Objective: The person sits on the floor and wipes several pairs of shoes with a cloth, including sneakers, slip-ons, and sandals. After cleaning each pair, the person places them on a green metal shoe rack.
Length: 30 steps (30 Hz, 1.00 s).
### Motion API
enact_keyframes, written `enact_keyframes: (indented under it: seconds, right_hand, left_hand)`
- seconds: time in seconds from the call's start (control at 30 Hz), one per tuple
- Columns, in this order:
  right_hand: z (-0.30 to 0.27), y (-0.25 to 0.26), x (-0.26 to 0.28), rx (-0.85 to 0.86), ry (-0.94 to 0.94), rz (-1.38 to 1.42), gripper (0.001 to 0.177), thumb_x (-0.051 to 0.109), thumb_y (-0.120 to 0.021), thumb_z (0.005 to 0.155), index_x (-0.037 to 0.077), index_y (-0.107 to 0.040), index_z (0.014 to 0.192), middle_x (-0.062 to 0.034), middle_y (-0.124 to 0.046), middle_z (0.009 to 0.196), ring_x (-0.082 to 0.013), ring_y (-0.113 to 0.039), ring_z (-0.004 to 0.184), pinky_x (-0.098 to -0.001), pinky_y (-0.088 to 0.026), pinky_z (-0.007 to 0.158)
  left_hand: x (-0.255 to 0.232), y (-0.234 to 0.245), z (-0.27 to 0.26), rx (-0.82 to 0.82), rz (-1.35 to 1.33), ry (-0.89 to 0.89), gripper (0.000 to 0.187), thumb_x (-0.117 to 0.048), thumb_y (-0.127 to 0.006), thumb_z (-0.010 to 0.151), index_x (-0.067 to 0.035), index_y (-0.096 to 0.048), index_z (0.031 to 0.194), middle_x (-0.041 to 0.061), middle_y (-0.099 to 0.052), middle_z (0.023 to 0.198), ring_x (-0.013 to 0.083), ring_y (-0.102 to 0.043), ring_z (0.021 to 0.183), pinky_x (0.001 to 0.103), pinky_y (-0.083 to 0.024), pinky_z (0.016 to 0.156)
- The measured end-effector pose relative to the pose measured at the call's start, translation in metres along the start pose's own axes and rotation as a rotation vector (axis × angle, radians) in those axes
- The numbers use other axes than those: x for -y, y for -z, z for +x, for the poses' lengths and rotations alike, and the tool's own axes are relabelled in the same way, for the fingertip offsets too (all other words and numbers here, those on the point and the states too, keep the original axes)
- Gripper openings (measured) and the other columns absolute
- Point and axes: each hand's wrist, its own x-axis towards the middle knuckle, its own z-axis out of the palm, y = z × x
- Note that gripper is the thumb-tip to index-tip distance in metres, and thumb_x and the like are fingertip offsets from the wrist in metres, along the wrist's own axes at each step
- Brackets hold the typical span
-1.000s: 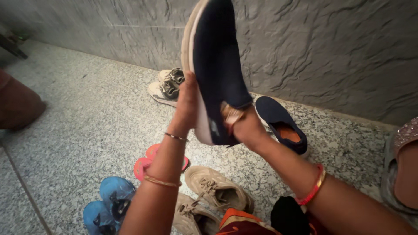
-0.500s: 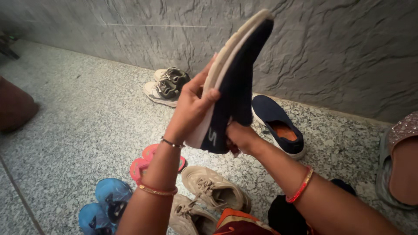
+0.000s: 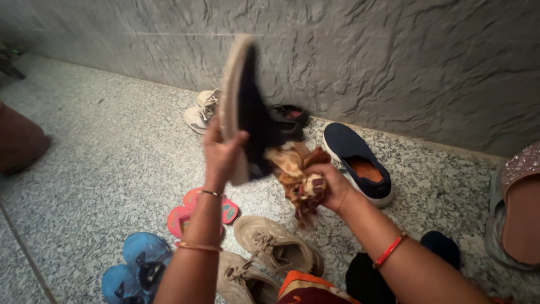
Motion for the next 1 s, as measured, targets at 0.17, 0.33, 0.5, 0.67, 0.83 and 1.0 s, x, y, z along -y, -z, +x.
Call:
enact_keyframes:
  seconds: [0.17, 0.33, 0.5, 0.67, 0.83, 1.0]
  right_hand:
    - [0.024, 0.047, -0.052, -0.529, 0.065, -0.271, 0.027, 0.008, -0.061, 0.088, -0.002, -0.064, 0.113, -0.0155, -0.074, 0.101, -0.0267, -0.074, 0.084, -0.0428, -0.060, 0.076]
    - [0.042, 0.091, -0.092, -0.621, 0.304, -0.381, 0.024, 0.004, -0.064, 0.083, 0.000, -0.070, 0.106, -0.0119, -0.072, 0.094, -0.0230, -0.069, 0.077, -0.0376, -0.056, 0.067]
    - [0.038, 0.103, -0.103, -0.684, 0.406, -0.580, 0.027, 0.008, -0.067, 0.081, 0.003, -0.072, 0.106, -0.0067, -0.074, 0.087, -0.0219, -0.069, 0.076, -0.0376, -0.053, 0.068]
    - [0.033, 0.097, -0.097, -0.806, 0.506, -0.986, 0.031, 0.019, -0.077, 0.076, 0.005, -0.074, 0.104, -0.0092, -0.078, 0.093, -0.0250, -0.074, 0.086, -0.0386, -0.056, 0.079]
    - [0.016, 0.084, -0.086, -0.617, 0.193, -1.568, 0.059, 0.043, -0.088, 0.073, 0.007, -0.068, 0.116, -0.0148, -0.069, 0.117, -0.0302, -0.069, 0.107, -0.0423, -0.055, 0.090]
    - [0.008, 0.066, -0.042, -0.773, 0.570, -1.246, 0.065, 0.050, -0.075, 0.082, 0.006, -0.064, 0.129, -0.0154, -0.066, 0.131, -0.0306, -0.065, 0.120, -0.0453, -0.052, 0.099]
  left_hand:
    - [0.022, 0.029, -0.002, -0.272, 0.230, -0.047, 0.132, -0.022, -0.095, 0.066, 0.000, -0.009, 0.164, 0.024, -0.048, 0.146, 0.0313, -0.053, 0.131, 0.040, -0.046, 0.112]
    - [0.093, 0.007, -0.050, -0.461, 0.609, -0.150, 0.135, -0.029, -0.102, 0.070, 0.008, -0.009, 0.160, 0.034, -0.026, 0.160, 0.0462, -0.028, 0.149, 0.050, -0.025, 0.125]
    - [0.133, -0.014, -0.107, -0.197, 0.600, 0.268, 0.097, -0.031, -0.093, 0.061, 0.005, -0.039, 0.132, 0.027, -0.044, 0.129, 0.0447, -0.043, 0.124, 0.052, -0.038, 0.107]
    - [0.131, -0.001, -0.096, -0.431, 0.522, 0.096, 0.098, -0.032, -0.094, 0.067, 0.008, -0.037, 0.135, 0.030, -0.044, 0.131, 0.0454, -0.044, 0.124, 0.054, -0.039, 0.104]
    - [0.121, 0.003, -0.094, -0.164, 0.692, 0.442, 0.084, -0.036, -0.088, 0.059, 0.002, -0.046, 0.121, 0.024, -0.059, 0.117, 0.0448, -0.053, 0.115, 0.054, -0.046, 0.100]
    - [0.109, -0.002, -0.077, -0.202, 0.829, 0.317, 0.087, -0.041, -0.088, 0.061, 0.002, -0.047, 0.125, 0.027, -0.056, 0.117, 0.0488, -0.048, 0.115, 0.060, -0.042, 0.096]
